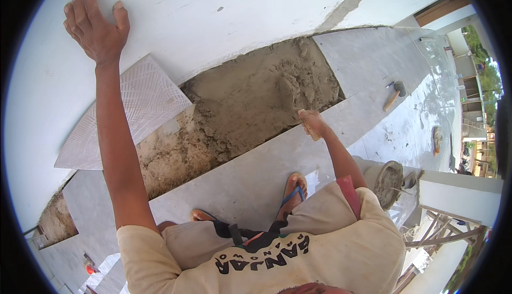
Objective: The person walks to a construction area and begins laying floor tiles. They spread cement on the floor using a trowel, apply adhesive to the back of a tile, and place the tile onto the prepared surface.
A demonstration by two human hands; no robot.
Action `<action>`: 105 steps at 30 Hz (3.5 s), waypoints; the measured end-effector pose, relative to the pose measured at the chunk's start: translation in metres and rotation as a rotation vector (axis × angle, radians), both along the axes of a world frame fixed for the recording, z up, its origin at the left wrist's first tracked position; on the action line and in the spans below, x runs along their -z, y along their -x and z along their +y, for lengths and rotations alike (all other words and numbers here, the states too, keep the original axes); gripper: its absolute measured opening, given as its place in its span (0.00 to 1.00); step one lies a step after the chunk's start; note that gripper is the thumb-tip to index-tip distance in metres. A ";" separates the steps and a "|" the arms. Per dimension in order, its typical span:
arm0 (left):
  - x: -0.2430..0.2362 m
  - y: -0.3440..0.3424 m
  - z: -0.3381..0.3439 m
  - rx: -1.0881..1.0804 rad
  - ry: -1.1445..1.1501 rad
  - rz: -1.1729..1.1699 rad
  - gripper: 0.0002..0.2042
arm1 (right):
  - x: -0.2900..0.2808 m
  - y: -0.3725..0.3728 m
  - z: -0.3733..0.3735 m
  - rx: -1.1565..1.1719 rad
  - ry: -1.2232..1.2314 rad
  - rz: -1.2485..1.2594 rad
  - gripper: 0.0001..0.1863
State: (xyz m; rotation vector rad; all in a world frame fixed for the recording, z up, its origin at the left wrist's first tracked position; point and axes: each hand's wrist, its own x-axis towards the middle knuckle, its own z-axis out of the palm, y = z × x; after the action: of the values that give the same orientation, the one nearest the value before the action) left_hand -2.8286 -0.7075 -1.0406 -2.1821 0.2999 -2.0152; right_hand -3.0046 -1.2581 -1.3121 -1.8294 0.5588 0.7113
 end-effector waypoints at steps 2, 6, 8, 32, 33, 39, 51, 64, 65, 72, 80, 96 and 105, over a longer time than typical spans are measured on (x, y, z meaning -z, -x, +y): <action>0.000 0.002 0.001 -0.002 -0.002 0.000 0.30 | 0.004 0.002 -0.012 0.053 -0.018 0.013 0.20; -0.004 0.004 -0.007 0.044 0.003 -0.018 0.29 | 0.012 0.007 -0.040 0.207 -0.020 0.015 0.20; -0.007 0.004 -0.008 0.040 0.003 -0.022 0.29 | 0.014 0.009 -0.057 0.240 -0.026 0.013 0.20; 0.000 0.001 -0.005 -0.032 0.025 -0.004 0.29 | 0.015 0.025 -0.106 0.630 -0.223 -0.067 0.20; -0.001 0.000 -0.001 -0.025 0.017 -0.004 0.29 | 0.010 0.029 -0.098 0.653 -0.276 -0.080 0.20; 0.000 0.002 -0.002 -0.033 -0.001 -0.001 0.29 | -0.007 0.031 -0.091 0.457 0.244 -0.180 0.20; -0.004 0.000 0.002 -0.053 -0.069 -0.033 0.28 | 0.017 0.037 -0.128 -0.192 1.121 -0.197 0.14; -0.004 -0.001 0.005 -0.055 -0.072 -0.044 0.28 | -0.037 0.008 -0.165 0.099 0.589 -0.072 0.15; -0.003 -0.002 0.003 -0.041 -0.071 -0.044 0.28 | -0.036 0.000 -0.168 0.118 0.645 -0.092 0.14; -0.001 -0.003 0.000 -0.035 -0.069 -0.050 0.27 | -0.016 -0.013 -0.192 0.070 0.445 -0.014 0.10; -0.001 -0.006 0.009 -0.031 -0.115 -0.060 0.27 | -0.011 0.024 -0.116 -0.136 0.436 -0.015 0.11; -0.003 -0.012 0.012 0.068 -0.133 -0.095 0.27 | -0.024 0.069 -0.018 -0.165 0.167 0.130 0.08; 0.004 -0.001 -0.007 -0.267 0.054 0.087 0.35 | -0.041 -0.041 0.020 -0.522 0.626 -0.475 0.20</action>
State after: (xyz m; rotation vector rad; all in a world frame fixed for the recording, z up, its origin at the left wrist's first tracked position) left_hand -2.8277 -0.7147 -1.0446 -2.2093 -0.0354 -1.8081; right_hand -2.9639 -1.2383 -1.2712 -2.6769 -0.0397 0.4185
